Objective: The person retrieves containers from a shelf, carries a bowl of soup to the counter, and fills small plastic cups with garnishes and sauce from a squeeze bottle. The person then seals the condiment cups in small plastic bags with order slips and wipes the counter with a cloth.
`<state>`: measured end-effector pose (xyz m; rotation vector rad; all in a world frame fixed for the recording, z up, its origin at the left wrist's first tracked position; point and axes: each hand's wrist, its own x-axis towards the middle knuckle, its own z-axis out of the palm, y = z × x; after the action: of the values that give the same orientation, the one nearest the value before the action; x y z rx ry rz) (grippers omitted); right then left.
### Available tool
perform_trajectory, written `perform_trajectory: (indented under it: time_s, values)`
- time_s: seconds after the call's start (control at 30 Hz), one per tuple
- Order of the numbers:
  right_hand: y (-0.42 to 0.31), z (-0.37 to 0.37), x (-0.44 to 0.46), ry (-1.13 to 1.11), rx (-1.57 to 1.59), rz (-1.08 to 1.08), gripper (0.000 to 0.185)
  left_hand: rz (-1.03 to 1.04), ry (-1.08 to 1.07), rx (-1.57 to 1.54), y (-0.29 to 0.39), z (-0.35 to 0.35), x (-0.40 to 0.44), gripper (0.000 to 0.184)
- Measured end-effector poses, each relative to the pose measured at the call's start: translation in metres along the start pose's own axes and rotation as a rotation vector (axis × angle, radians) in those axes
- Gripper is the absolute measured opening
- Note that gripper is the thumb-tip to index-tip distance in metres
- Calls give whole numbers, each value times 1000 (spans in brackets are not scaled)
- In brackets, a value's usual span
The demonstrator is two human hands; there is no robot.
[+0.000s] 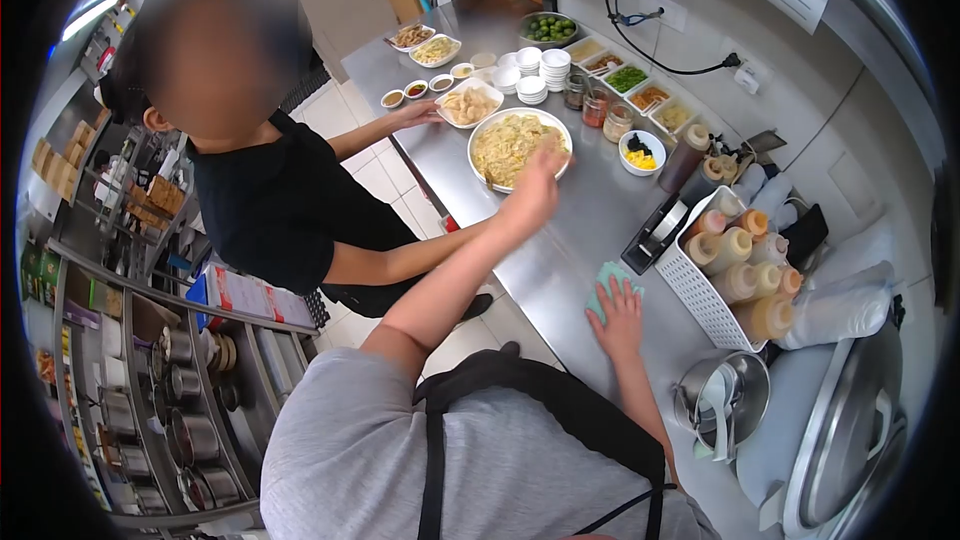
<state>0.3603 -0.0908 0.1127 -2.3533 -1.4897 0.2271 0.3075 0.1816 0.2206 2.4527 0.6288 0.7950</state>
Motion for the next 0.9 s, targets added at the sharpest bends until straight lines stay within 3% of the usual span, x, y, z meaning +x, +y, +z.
perform_trajectory:
  time_s: [0.1,0.13,0.17,0.2,0.23,0.27,0.3,0.37,0.47,0.53,0.6,0.73,0.8,0.83,0.87,0.9]
  values:
    - [0,-1,1,4,-4,-1,51,-248,252,-40,-62,1,80,52]
    - [0,-2,1,4,-6,-2,51,-451,292,-88,-99,0,109,66]
    - [0,-3,2,4,0,-3,51,-837,253,-211,-129,-10,141,78]
    - [-1,-5,3,4,6,-4,51,-1079,327,-387,-181,-13,165,84]
    - [0,-5,1,6,3,-4,51,-1187,358,-498,-226,-21,179,86]
    - [0,-5,3,0,8,-3,51,-1333,531,-520,-268,-24,195,85]
    - [0,-5,4,-8,13,-1,51,-1207,554,-705,-286,-38,189,89]
    - [0,-6,4,-19,7,6,50,-1383,728,-604,-270,-76,193,104]
    - [-2,-7,10,-25,9,17,50,-1341,823,-556,-295,-88,198,107]
    - [-2,-6,11,-64,-3,31,51,-1301,901,-594,-323,-76,213,100]
    - [-4,-7,13,-74,-7,50,51,-1052,363,-1382,-352,-71,220,90]
    - [-4,-4,16,-80,-7,89,50,-891,432,-1338,-355,-65,238,94]
    - [-5,-5,18,-96,-22,96,49,-1312,344,-921,-382,-66,244,90]
    - [-6,-6,19,-108,-33,101,49,-1223,149,-1072,-381,-70,239,66]
    - [-6,-6,21,-109,-36,102,49,-1224,148,-1075,-399,-65,240,66]
    - [-6,-7,21,-118,-32,101,49,-1272,99,-918,-405,-60,240,47]
